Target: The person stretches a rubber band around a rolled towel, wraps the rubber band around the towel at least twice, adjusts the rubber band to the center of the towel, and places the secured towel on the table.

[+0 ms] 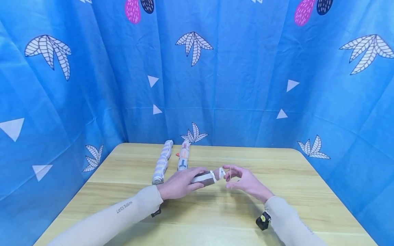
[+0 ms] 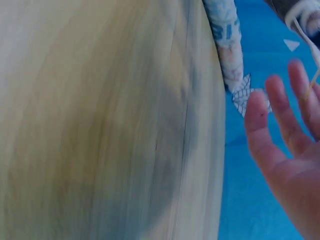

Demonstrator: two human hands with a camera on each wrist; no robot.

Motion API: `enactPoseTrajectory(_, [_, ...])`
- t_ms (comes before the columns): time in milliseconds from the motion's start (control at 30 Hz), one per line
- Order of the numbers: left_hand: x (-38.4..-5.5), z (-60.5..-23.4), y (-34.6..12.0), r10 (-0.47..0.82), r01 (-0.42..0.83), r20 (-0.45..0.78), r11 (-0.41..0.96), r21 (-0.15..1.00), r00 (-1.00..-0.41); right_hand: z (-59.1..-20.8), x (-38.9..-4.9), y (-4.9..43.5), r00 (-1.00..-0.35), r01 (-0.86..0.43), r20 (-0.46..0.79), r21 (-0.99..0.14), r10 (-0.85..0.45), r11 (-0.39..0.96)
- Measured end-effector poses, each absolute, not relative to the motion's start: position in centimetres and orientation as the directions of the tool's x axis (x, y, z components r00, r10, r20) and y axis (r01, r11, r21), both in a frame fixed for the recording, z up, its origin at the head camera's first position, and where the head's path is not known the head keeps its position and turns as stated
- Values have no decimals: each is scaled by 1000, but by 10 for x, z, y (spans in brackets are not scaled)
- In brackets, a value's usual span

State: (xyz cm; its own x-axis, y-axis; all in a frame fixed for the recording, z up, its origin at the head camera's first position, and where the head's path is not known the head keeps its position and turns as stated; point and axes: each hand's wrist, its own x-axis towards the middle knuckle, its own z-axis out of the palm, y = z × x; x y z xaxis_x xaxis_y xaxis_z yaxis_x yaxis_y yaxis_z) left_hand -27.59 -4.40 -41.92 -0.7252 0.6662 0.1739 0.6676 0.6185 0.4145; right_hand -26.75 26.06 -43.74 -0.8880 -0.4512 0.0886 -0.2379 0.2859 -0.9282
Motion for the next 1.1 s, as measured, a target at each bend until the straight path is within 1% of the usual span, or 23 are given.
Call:
enactPoseTrajectory(133, [-277,-418,-44,665,646,155,598,474,-730,-436,-263,251,-884,-286,138,-915,-446,284])
enactPoseTrajectory(333, [-276,-414,-43,672,640,159,567,518,-724,-436,-259,236,-849,-301,167,-933,-501,199])
enactPoseTrajectory(433, [-276,-413,-43,681,645,162,550,530,-714,-434,-260,229,-837,-316,191,-934,-513,168])
enactPoseTrajectory(567, [-276,-413,-41,702,664,162,535,522,-693,-429,-261,222,-826,-348,214,-921,-521,174])
enactPoseTrajectory(667, [-274,-411,-39,708,666,150,541,513,-690,-425,-262,217,-821,-370,206,-902,-532,223])
enactPoseTrajectory(733, [-274,-410,-38,710,670,143,549,500,-689,-421,-261,214,-825,-383,190,-880,-532,280])
enactPoseTrajectory(900, [-275,-409,-35,720,710,173,560,427,-672,-409,-258,206,-835,-424,159,-796,-527,432])
enactPoseTrajectory(1000, [-275,-410,-32,720,729,208,554,403,-662,-402,-258,202,-849,-451,153,-708,-505,544])
enactPoseTrajectory(1067, [-276,-410,-30,732,759,245,535,370,-635,-399,-257,199,-862,-463,158,-631,-482,622])
enactPoseTrajectory(1100, [-276,-410,-29,744,782,267,518,346,-612,-397,-256,198,-866,-470,164,-592,-473,655])
